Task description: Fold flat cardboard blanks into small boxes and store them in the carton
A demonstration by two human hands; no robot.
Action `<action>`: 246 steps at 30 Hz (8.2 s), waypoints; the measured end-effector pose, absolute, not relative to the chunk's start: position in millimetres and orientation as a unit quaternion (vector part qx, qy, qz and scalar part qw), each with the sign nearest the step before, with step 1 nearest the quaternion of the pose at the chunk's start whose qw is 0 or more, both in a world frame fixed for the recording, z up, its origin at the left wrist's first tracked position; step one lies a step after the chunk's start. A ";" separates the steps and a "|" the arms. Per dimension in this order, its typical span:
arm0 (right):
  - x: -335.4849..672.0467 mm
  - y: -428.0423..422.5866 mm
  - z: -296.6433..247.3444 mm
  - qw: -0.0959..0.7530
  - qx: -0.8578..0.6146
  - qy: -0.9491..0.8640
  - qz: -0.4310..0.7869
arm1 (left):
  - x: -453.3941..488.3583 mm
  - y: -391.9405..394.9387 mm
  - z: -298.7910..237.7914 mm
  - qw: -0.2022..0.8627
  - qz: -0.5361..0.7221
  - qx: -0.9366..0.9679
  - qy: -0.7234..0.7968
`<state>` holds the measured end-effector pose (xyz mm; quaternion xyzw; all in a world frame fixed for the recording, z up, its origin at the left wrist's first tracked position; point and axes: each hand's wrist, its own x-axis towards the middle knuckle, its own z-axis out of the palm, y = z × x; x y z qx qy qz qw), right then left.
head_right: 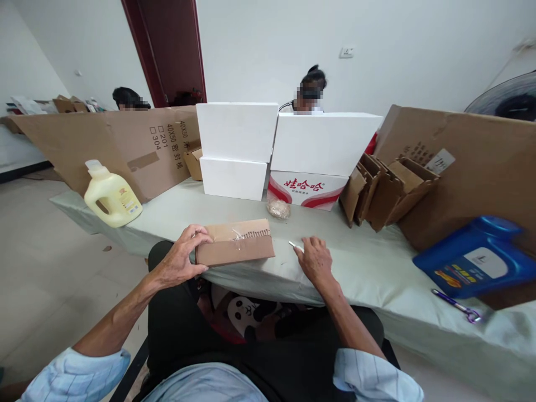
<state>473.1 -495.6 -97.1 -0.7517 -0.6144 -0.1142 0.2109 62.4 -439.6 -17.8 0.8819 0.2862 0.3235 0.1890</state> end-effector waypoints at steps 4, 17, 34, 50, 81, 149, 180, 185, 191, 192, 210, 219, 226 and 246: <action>501.7 -504.4 -125.7 0.148 -0.804 -0.572 -0.064 | 63.7 -441.4 -19.1 0.186 0.318 0.883 0.291; 407.8 -530.2 5.2 0.249 -0.552 -0.794 -0.056 | 66.9 -447.9 -9.9 0.156 0.310 0.900 0.265; 362.1 -508.7 70.2 -0.008 -0.579 -0.809 -0.102 | 67.2 -447.5 -10.0 0.139 0.302 0.909 0.253; 344.3 -502.4 91.6 -0.053 -0.553 -0.821 -0.131 | 64.0 -448.9 -9.9 0.142 0.289 0.911 0.259; 372.9 -504.7 66.3 -0.054 -0.512 -0.839 -0.179 | 74.4 -437.3 -15.8 0.173 0.285 0.906 0.262; 441.9 -496.0 -88.8 0.492 -0.565 -0.661 -0.050 | 49.3 -393.9 -8.9 0.341 0.240 0.865 0.278; 340.8 -500.2 -24.1 0.493 -0.524 -0.691 0.072 | 130.4 -430.9 31.5 0.010 0.203 0.941 0.270; 341.6 -501.1 -25.2 0.483 -0.515 -0.704 0.074 | 139.1 -427.8 31.1 0.042 0.203 0.937 0.282; 340.6 -504.2 -22.8 0.452 -0.512 -0.729 0.053 | 141.2 -423.0 33.2 0.102 0.200 0.936 0.271; 340.3 -504.7 -22.4 0.444 -0.511 -0.735 0.045 | 141.4 -422.2 34.3 0.120 0.204 0.933 0.271; 338.6 -501.9 -20.1 0.440 -0.512 -0.737 0.036 | 69.1 -442.5 56.7 0.109 0.228 0.928 0.275; 336.4 -499.2 -20.5 0.443 -0.510 -0.736 0.052 | 118.6 -428.9 27.4 0.054 0.243 0.934 0.255; 336.9 -496.6 -21.6 0.449 -0.515 -0.729 0.044 | 124.1 -427.0 21.5 0.114 0.277 0.911 0.284; 336.0 -496.3 -22.1 0.463 -0.511 -0.722 0.054 | 129.2 -435.4 3.7 -0.091 0.344 0.906 0.229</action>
